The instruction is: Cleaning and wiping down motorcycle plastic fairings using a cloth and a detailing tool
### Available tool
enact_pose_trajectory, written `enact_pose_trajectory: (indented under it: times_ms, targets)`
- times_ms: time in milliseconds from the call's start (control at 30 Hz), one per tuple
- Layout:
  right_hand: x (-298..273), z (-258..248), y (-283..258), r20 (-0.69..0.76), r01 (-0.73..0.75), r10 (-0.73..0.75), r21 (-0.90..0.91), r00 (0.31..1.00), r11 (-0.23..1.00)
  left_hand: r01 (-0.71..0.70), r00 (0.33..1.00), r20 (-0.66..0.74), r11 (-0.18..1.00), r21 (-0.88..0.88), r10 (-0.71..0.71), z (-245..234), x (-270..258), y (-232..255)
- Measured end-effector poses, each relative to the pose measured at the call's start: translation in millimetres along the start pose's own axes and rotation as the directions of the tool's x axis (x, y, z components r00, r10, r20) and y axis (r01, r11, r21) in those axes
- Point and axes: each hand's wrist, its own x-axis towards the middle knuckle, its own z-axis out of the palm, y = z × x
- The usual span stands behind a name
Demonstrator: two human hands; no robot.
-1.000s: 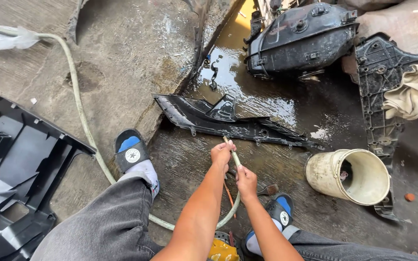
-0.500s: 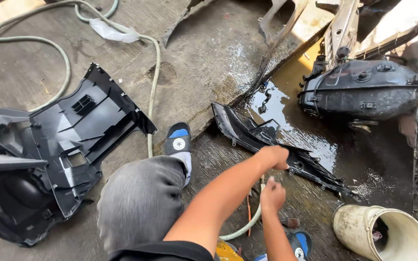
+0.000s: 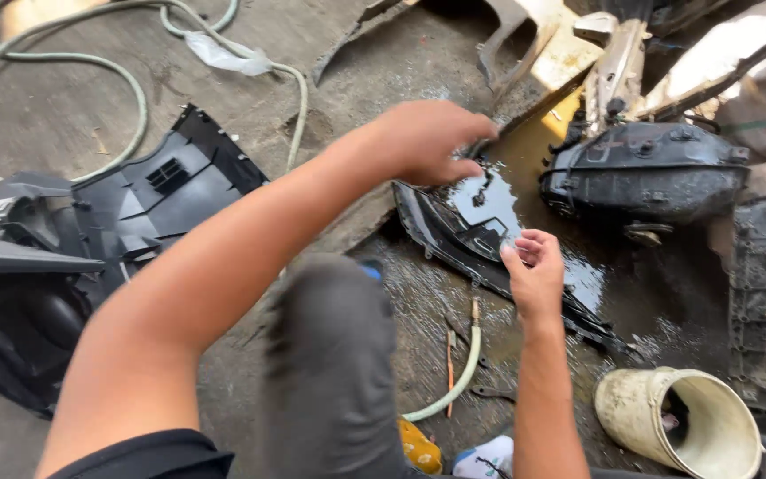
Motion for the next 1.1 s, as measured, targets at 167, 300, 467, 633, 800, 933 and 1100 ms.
enact_pose_trajectory:
  times_ms: [167,300,467,633,800,933,1100]
  targets:
    - [29,42,11,0.259,-0.082,0.118,-0.143,0.959,0.986,0.055,0.877,-0.402,0.886,-0.46,-0.263,20,-157,-115]
    - [46,127,-17,0.574,-0.108,0.266,-0.294,0.774,0.95,0.568,0.477,-0.533,0.708,-0.419,-0.699,92,-294,-210]
    - [65,256,-63,0.774,-0.052,0.435,-0.465,0.461,0.884,0.896,-0.015,-0.692,0.297,-0.329,-0.721,192,-433,-239]
    - [66,363,-39,0.806,0.293,0.564,-0.591,0.179,0.752,0.777,-0.399,-0.128,-0.26,-0.574,-0.908,281,-507,-243]
    - [26,413,-3,0.785,0.141,0.592,-0.617,0.184,0.774,0.698,-0.442,0.112,-0.42,-0.58,-0.89,336,-532,-262]
    - [16,417,-8,0.819,0.377,0.499,-0.574,0.285,0.727,0.623,-0.326,0.073,-0.272,-0.733,-0.943,294,-500,-245]
    - [14,403,-25,0.833,0.429,0.443,-0.551,0.33,0.716,0.648,-0.321,-0.105,-0.137,-0.749,-0.941,299,-483,-234]
